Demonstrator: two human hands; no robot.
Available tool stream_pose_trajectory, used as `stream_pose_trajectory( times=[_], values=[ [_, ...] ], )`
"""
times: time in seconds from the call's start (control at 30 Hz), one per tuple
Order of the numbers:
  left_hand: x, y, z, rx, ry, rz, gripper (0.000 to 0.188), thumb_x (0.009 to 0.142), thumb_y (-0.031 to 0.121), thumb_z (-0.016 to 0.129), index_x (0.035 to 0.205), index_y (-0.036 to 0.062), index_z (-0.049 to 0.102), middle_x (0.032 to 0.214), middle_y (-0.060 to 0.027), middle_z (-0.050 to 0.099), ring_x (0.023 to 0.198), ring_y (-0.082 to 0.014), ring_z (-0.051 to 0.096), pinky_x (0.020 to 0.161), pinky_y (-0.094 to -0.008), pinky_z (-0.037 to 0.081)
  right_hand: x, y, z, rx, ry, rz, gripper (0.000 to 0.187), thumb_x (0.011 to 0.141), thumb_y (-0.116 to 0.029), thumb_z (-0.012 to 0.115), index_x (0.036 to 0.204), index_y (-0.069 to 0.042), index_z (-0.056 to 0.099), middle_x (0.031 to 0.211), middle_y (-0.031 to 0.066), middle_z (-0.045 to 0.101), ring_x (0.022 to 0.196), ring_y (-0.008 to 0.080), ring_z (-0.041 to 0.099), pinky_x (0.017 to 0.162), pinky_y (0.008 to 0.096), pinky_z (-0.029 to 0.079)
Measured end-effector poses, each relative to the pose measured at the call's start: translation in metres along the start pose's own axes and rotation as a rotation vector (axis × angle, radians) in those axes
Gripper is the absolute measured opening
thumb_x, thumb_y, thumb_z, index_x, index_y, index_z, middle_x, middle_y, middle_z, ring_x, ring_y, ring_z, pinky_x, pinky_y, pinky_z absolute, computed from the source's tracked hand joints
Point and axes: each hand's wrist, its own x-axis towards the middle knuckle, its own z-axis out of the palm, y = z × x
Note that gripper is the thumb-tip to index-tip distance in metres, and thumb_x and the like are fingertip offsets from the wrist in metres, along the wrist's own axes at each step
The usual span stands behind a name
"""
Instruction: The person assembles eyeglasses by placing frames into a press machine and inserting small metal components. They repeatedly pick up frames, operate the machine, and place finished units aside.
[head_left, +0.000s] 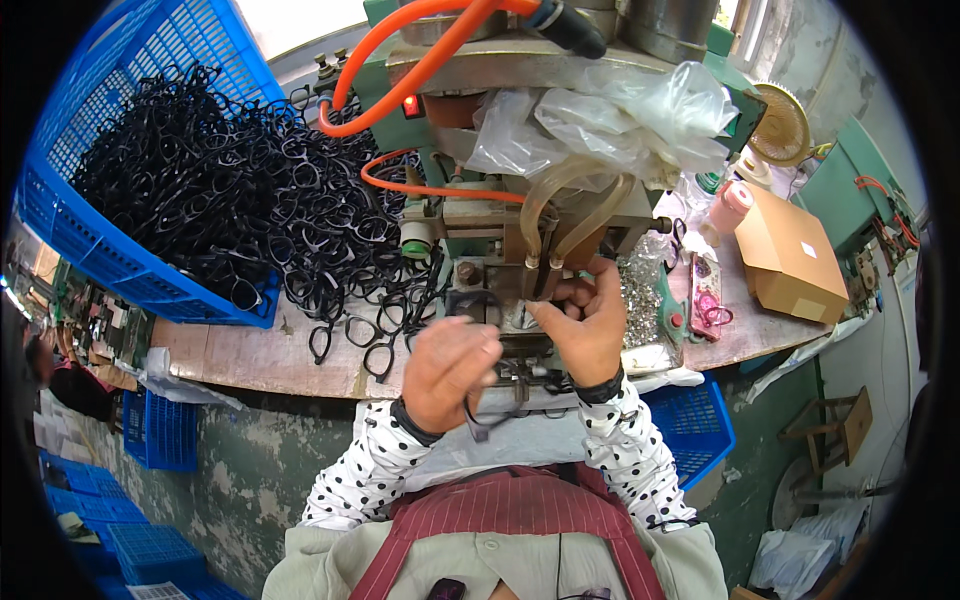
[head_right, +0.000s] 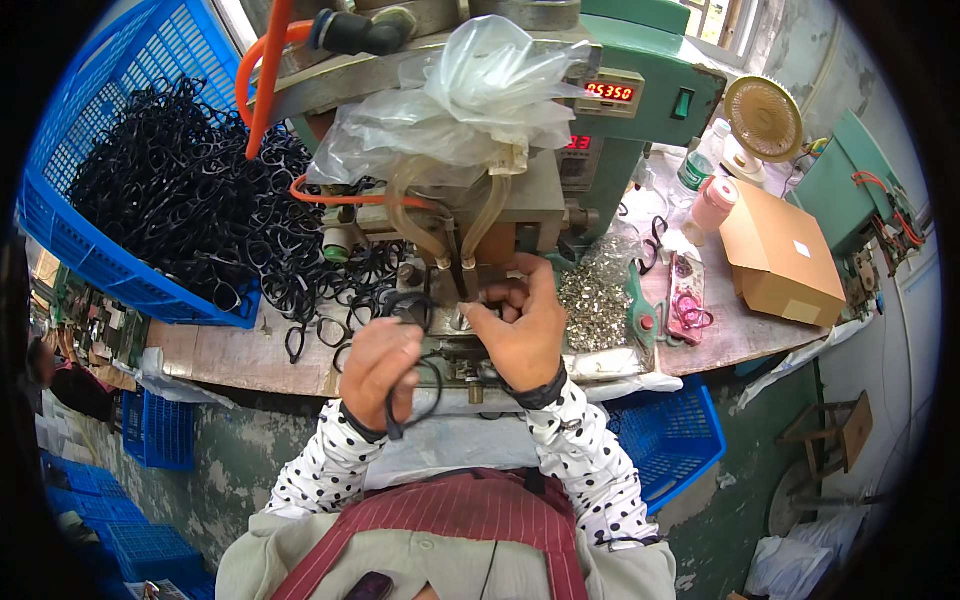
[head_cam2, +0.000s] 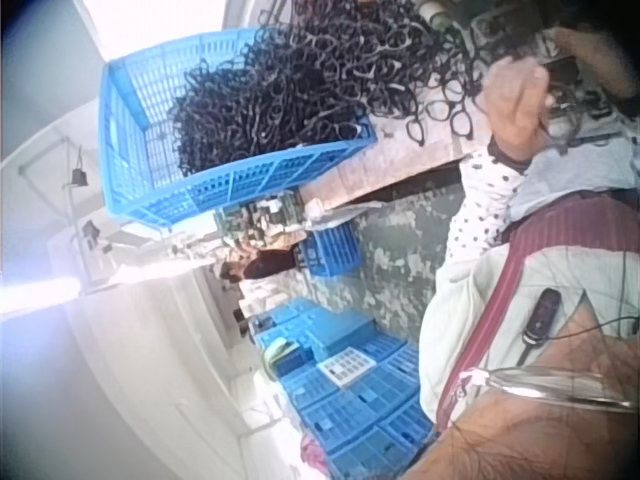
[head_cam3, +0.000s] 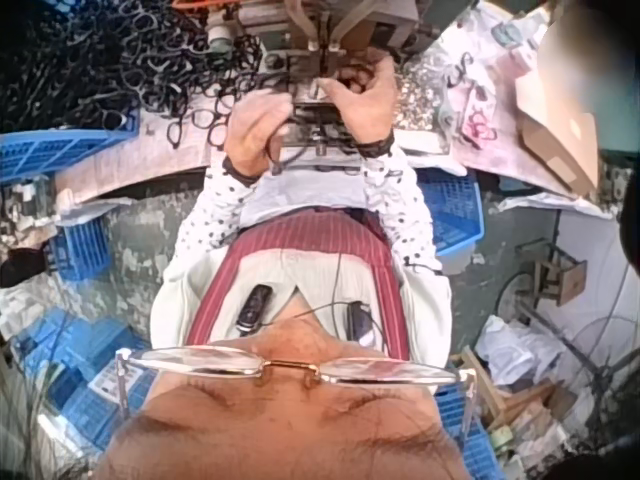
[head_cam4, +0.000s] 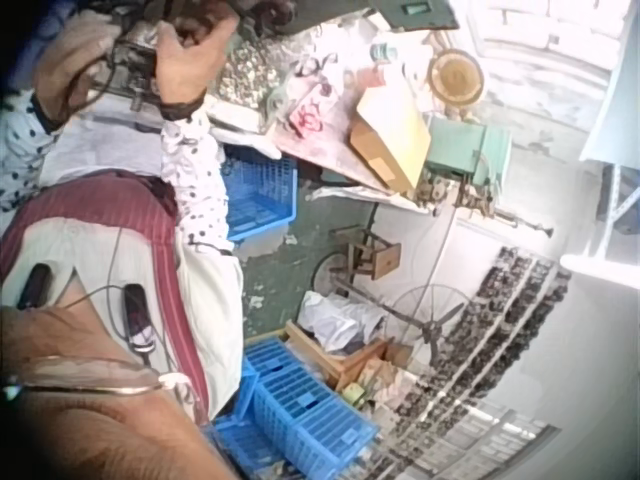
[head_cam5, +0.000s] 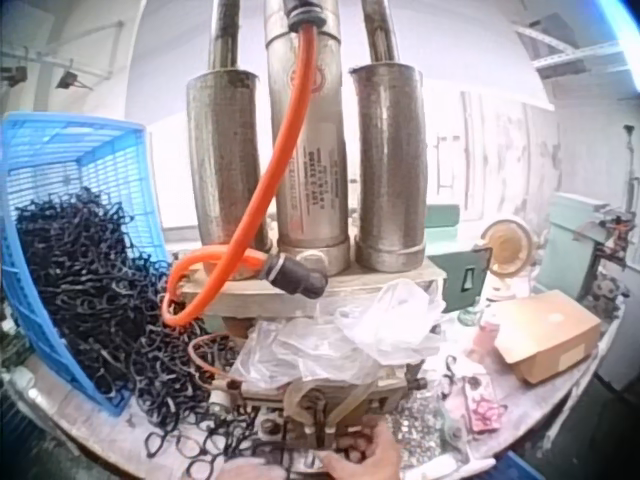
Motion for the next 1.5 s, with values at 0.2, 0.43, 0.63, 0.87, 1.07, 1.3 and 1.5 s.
stream_pose_trajectory(
  times=[0.2,0.43,0.63,0.87,1.07,1.3,1.5],
  values=[
    [0.004,0.008,0.024,-0.222,-0.229,0.156,0.039,0.079,0.012,0.069,0.116,0.0013,0.061,0.115,-0.0151,0.063,0.102,-0.0277,0.063,0.093,-0.0437,0.051,0.008,0.012,-0.028,-0.129,0.089,-0.104,0.049,0.075,-0.002,0.073,0.119,-0.002,0.051,0.089,0.0076,0.067,0.073,0.0108,0.059,0.066,0.0247,0.047],
    [0.003,0.007,0.033,-0.2,-0.23,0.138,0.036,0.082,0.009,0.064,0.116,0.0012,0.06,0.117,-0.0144,0.062,0.103,-0.0268,0.062,0.092,-0.0428,0.052,0.018,0.091,-0.137,-0.765,0.309,-0.048,0.03,0.073,-0.014,0.074,0.102,-0.01,0.064,0.095,0.0087,0.067,0.088,0.0251,0.061,0.081,0.0351,0.047],
    [-0.001,0.008,0.035,-0.209,-0.215,0.132,0.041,0.08,0.013,0.067,0.119,0.0018,0.058,0.12,-0.0144,0.06,0.104,-0.0284,0.061,0.093,-0.0453,0.05,0.003,0.099,-0.134,-1.03,0.222,-0.426,0.014,0.071,-0.011,0.075,0.082,-0.006,0.066,0.109,0.0101,0.063,0.105,0.032,0.052,0.093,0.0416,0.039],
    [-0.006,0.009,0.027,-0.07,-0.212,0.153,0.038,0.084,0.018,0.066,0.118,0.0037,0.059,0.123,-0.0132,0.058,0.105,-0.0269,0.059,0.097,-0.0455,0.045,0.002,0.097,-0.131,-0.932,0.305,-0.31,0.01,0.081,-0.011,0.069,0.088,-0.005,0.065,0.088,0.0098,0.064,0.09,0.0291,0.056,0.083,0.0399,0.042],
    [-0.077,-0.044,0.014,0.394,0.202,-0.466,0.023,0.083,0.015,0.068,0.104,0.0074,0.062,0.097,-0.0087,0.056,0.088,-0.0285,0.052,0.078,-0.0421,0.041,0.001,0.101,-0.128,-0.871,0.398,-0.358,0.011,0.087,-0.012,0.063,0.096,-0.006,0.065,0.085,0.0104,0.063,0.082,0.0294,0.058,0.076,0.0387,0.045],
    [-0.118,-0.085,0.001,0.595,-0.087,-0.684,0.016,0.074,0.01,0.073,0.085,0.0056,0.062,0.1,-0.0082,0.058,0.092,-0.0301,0.051,0.082,-0.0399,0.04,0.0,0.104,-0.125,-0.956,0.461,-0.379,0.013,0.085,-0.011,0.067,0.097,-0.006,0.067,0.086,0.0101,0.065,0.081,0.0292,0.06,0.074,0.0396,0.046],
    [-0.058,-0.092,-0.038,-0.145,0.359,-1.036,0.015,0.08,0.014,0.073,0.087,0.0036,0.064,0.1,-0.005,0.061,0.089,-0.0137,0.055,0.076,-0.027,0.044,-0.003,0.107,-0.127,-1.024,0.454,-0.414,0.014,0.086,-0.011,0.066,0.1,-0.006,0.066,0.086,0.0118,0.066,0.078,0.0305,0.062,0.068,0.0392,0.048]
  ],
)
